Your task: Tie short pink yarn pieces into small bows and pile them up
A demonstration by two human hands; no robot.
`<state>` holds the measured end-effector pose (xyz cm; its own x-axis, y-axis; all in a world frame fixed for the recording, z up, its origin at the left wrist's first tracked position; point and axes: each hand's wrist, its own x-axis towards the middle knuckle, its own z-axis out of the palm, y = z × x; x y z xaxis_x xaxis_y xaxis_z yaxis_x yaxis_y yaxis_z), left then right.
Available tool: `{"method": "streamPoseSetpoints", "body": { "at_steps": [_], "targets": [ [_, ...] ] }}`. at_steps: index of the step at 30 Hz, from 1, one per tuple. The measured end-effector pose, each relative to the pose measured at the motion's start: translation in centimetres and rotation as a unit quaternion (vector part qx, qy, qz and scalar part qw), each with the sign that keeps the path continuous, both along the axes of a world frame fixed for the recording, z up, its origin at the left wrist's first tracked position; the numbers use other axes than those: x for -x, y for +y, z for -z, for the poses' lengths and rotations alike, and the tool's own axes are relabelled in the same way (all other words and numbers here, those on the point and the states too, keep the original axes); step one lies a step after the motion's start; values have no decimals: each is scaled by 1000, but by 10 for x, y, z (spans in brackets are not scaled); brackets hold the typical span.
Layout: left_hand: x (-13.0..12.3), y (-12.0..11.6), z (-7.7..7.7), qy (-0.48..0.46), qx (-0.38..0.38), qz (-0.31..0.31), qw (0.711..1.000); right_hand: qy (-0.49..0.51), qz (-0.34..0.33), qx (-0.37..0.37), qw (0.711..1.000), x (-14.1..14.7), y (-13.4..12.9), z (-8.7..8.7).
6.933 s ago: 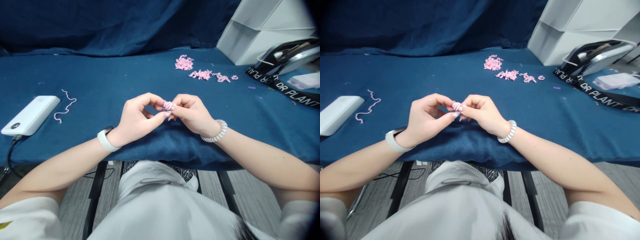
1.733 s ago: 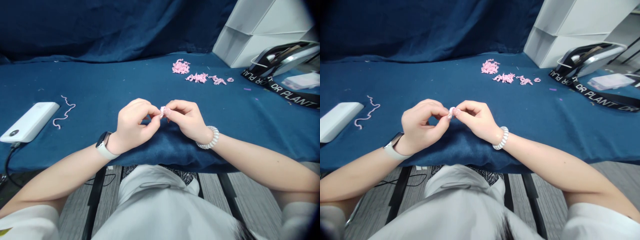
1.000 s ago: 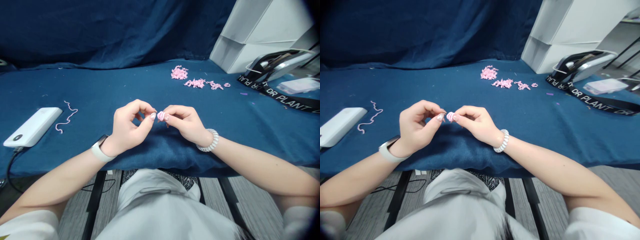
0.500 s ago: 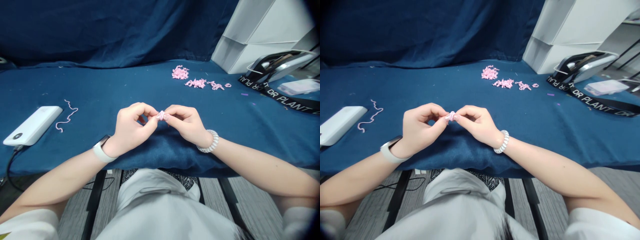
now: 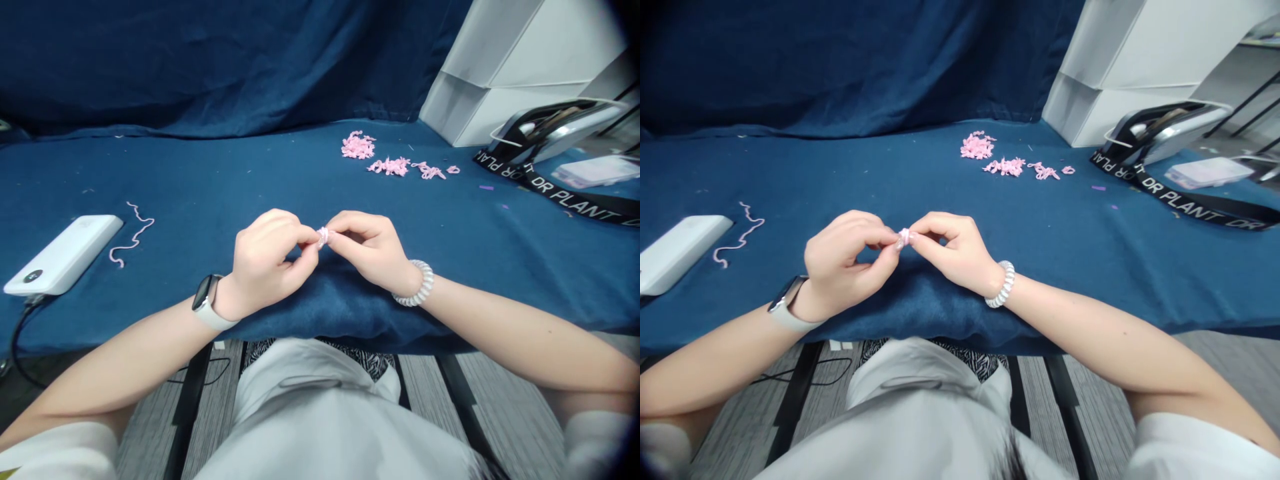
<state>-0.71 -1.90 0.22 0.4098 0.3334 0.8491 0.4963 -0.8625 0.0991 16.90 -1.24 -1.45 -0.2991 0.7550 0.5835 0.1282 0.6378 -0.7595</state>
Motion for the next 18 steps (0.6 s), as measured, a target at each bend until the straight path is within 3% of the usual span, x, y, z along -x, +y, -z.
{"method": "streamPoseSetpoints", "body": {
  "at_steps": [6, 15, 18],
  "targets": [
    [3, 2, 4, 37, -37, -25, 998, 0, 8, -12, 1000, -1, 2, 0],
    [2, 0, 5, 30, -22, -24, 999, 4, 26, -29, 999, -3, 1, 3],
    [2, 0, 5, 32, -27, -25, 999, 11, 2, -54, 998, -4, 4, 5]
  ]
}}
